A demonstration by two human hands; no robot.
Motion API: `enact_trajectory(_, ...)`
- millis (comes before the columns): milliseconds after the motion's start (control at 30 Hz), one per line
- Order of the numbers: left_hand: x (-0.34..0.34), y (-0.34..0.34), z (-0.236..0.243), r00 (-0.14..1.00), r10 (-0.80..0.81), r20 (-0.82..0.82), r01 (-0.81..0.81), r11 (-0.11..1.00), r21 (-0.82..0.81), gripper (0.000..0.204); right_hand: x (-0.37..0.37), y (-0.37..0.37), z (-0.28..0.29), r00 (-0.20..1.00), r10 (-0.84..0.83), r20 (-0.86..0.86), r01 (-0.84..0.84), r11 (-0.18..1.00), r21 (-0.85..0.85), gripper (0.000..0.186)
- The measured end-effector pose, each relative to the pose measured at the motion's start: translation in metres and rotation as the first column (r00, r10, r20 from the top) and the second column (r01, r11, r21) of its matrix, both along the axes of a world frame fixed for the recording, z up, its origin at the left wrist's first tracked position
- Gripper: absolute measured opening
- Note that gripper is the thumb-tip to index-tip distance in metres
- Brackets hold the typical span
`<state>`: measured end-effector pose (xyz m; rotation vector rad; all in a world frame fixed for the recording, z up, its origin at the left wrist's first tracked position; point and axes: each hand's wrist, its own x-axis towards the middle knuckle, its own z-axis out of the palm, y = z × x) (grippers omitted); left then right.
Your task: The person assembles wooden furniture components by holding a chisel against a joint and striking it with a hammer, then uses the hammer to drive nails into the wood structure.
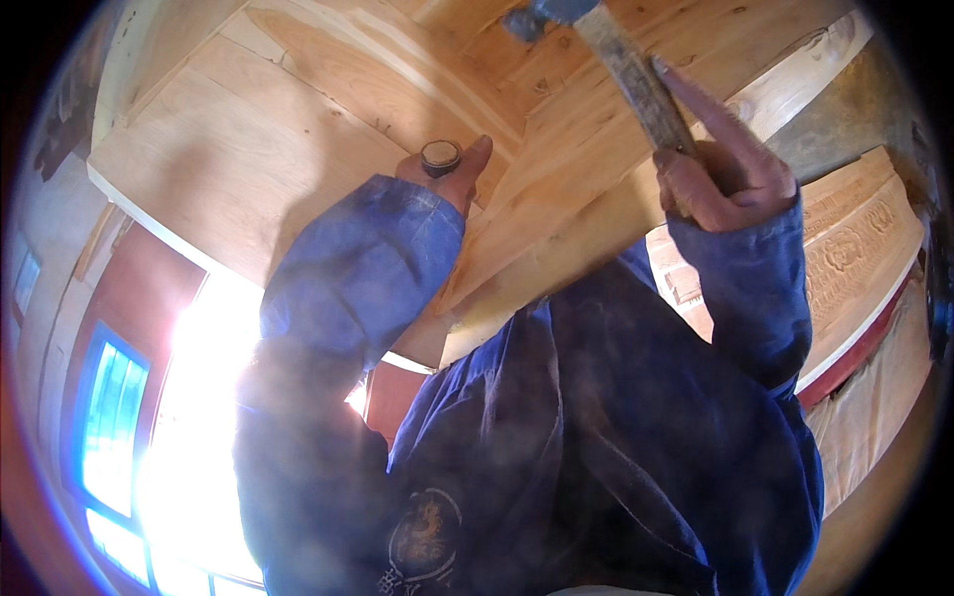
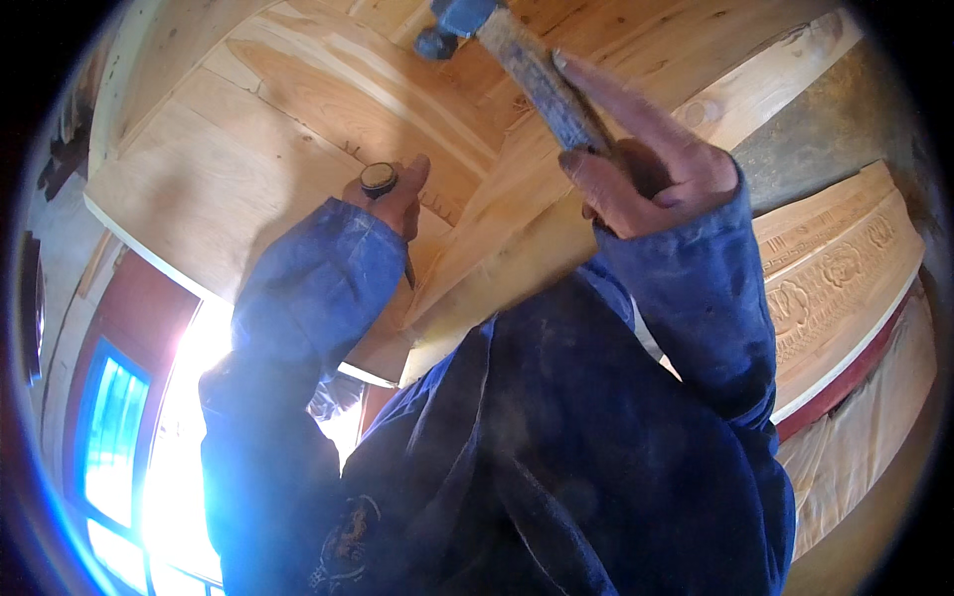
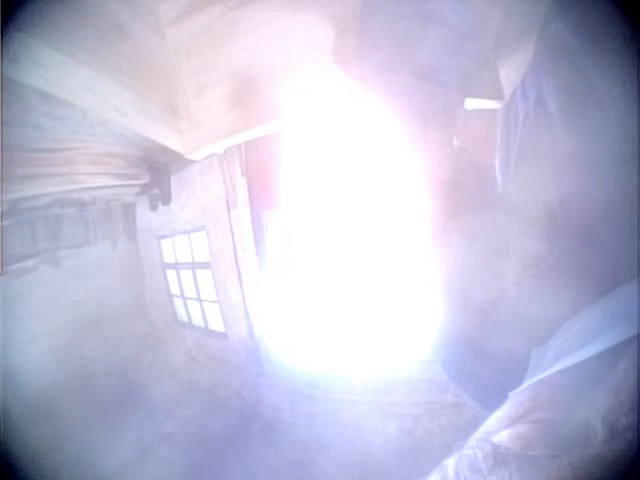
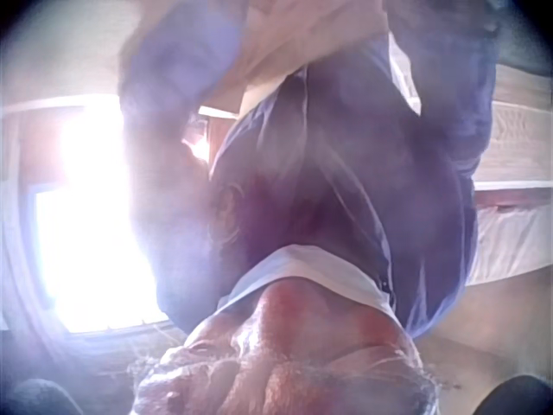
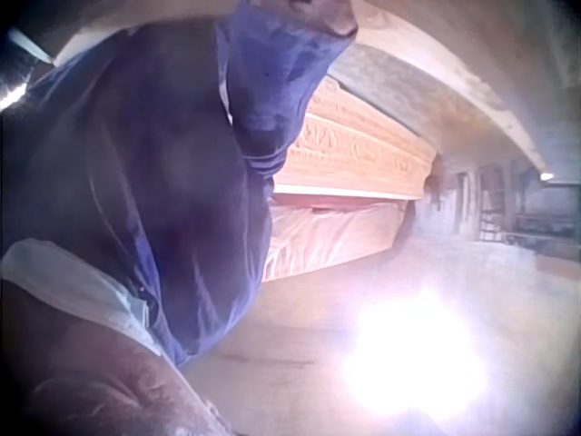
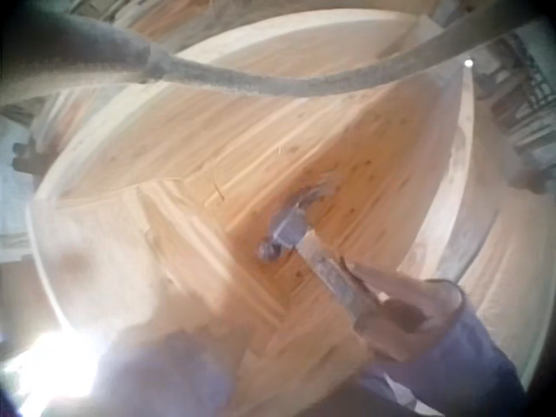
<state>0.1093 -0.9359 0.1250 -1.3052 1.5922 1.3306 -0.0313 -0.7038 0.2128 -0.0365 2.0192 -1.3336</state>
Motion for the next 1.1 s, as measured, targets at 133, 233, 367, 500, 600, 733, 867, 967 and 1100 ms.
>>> enact_trajectory(133,0.004,0.001,-0.002,0.991,0.132,0.031,-0.134,0.984,0.118,0.039,0.005,-0.007,0.000,0.983,0.168,-0.076,-0.162,0.984,0.073,0.059)
enact_trajectory(233,0.002,0.002,-0.006,0.996,0.086,0.023,-0.088,0.988,0.127,0.041,0.010,-0.012,-0.002,0.986,0.153,-0.060,-0.149,0.987,0.060,0.060)
enact_trajectory(367,0.002,-0.001,-0.006,0.997,0.071,0.009,-0.071,0.969,0.238,0.043,0.012,-0.019,-0.006,0.979,0.161,-0.124,-0.162,0.987,-0.004,0.060)
enact_trajectory(500,0.008,0.005,-0.013,1.000,0.025,0.019,-0.029,0.967,0.254,0.042,0.018,-0.015,-0.010,0.889,0.389,-0.240,-0.405,0.914,-0.019,0.057)
enact_trajectory(600,0.010,0.005,-0.015,0.991,0.129,0.014,-0.127,0.935,0.332,0.036,0.033,-0.013,-0.021,0.880,0.427,-0.208,-0.440,0.898,-0.022,0.059)
enact_trajectory(733,0.008,0.007,-0.025,0.992,0.127,-0.010,-0.117,0.939,0.323,0.034,0.031,-0.007,-0.024,0.935,0.255,-0.248,-0.270,0.962,-0.030,0.058)
enact_trajectory(867,0.008,0.008,-0.030,0.990,0.139,0.021,-0.140,0.951,0.274,0.033,0.046,-0.005,-0.024,0.876,0.395,-0.276,-0.399,0.916,0.045,0.058)
enact_trajectory(967,0.004,0.018,-0.023,0.994,0.105,-0.034,-0.105,0.994,0.010,0.034,0.046,-0.003,-0.020,0.942,0.318,-0.105,-0.325,0.943,-0.065,0.058)
enact_trajectory(1100,0.011,0.021,-0.023,0.999,0.053,-0.009,-0.053,0.995,-0.079,0.037,0.048,-0.003,-0.016,0.945,0.264,-0.192,-0.266,0.964,0.017,0.058)
